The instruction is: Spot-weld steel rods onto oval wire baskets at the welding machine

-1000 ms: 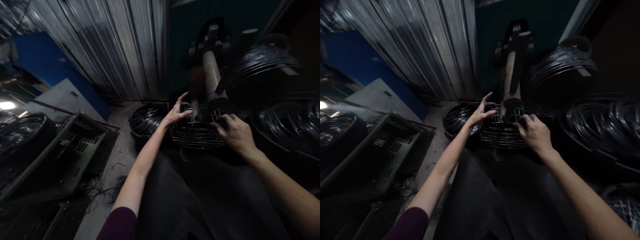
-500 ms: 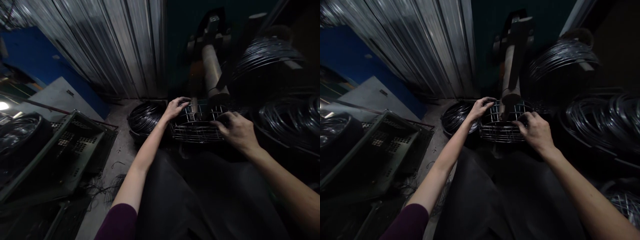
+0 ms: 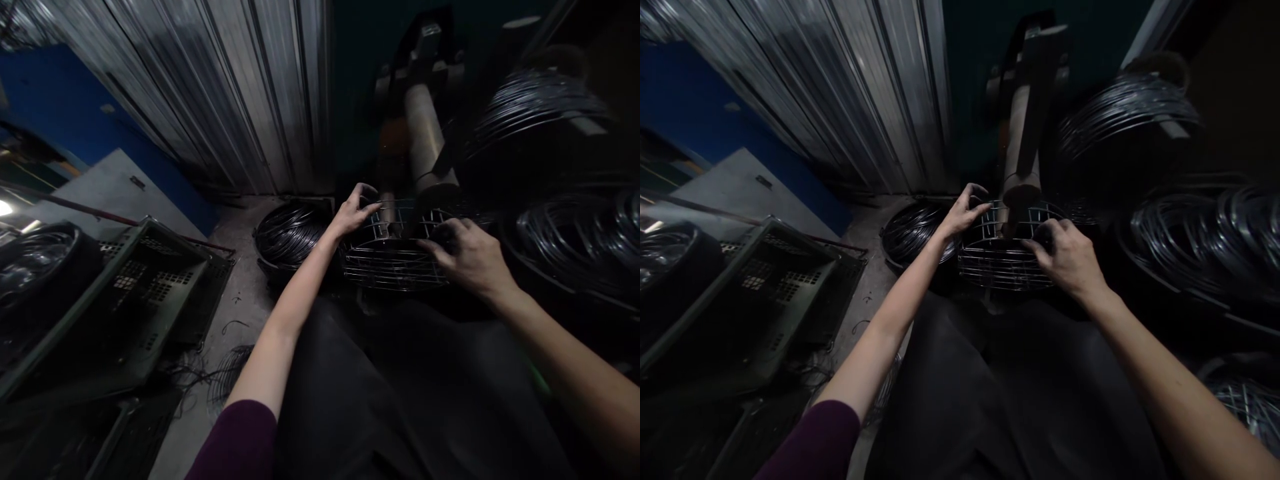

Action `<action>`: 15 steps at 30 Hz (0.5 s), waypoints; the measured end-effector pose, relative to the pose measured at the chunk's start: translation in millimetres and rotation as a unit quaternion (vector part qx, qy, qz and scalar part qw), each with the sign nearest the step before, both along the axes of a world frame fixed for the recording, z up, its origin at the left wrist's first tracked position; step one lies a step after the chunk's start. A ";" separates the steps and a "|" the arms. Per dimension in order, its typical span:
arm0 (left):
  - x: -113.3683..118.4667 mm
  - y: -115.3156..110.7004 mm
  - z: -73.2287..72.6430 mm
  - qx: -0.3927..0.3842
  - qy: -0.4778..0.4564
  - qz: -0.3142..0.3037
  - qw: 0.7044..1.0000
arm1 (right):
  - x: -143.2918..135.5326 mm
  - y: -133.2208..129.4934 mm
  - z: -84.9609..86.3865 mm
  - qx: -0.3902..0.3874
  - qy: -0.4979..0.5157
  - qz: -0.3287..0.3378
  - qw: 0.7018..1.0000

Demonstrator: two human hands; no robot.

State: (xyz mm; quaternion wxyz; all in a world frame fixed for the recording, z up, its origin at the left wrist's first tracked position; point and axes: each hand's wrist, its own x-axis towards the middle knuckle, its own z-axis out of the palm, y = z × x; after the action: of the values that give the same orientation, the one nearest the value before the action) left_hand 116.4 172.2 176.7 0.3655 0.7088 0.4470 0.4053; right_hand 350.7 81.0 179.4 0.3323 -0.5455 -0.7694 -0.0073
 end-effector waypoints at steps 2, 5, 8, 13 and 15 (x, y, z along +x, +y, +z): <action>-1.4 0.1 1.2 -0.001 -0.002 -0.003 1.000 | 0.0 0.9 -0.9 0.007 -0.005 -0.003 1.000; -1.8 1.7 1.8 0.006 -0.004 -0.010 1.000 | -0.8 4.0 -2.8 0.003 -0.009 -0.006 1.000; 0.6 5.7 1.7 0.008 0.006 -0.004 1.000 | -4.4 5.7 0.4 -0.019 -0.011 -0.007 1.000; -17.8 -2.6 -5.2 0.018 -0.026 -0.019 0.999 | 7.5 -19.5 23.2 -0.048 -0.002 -0.062 0.997; -38.2 -18.4 -15.8 0.005 -0.063 -0.036 0.997 | 28.5 -44.1 26.7 -0.066 0.014 -0.094 0.993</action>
State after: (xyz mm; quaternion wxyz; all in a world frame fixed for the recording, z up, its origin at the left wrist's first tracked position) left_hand 78.2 153.8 160.9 0.4035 0.6995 0.3951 0.4379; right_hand 379.2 36.9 206.0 0.3041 -0.6362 -0.7088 0.0205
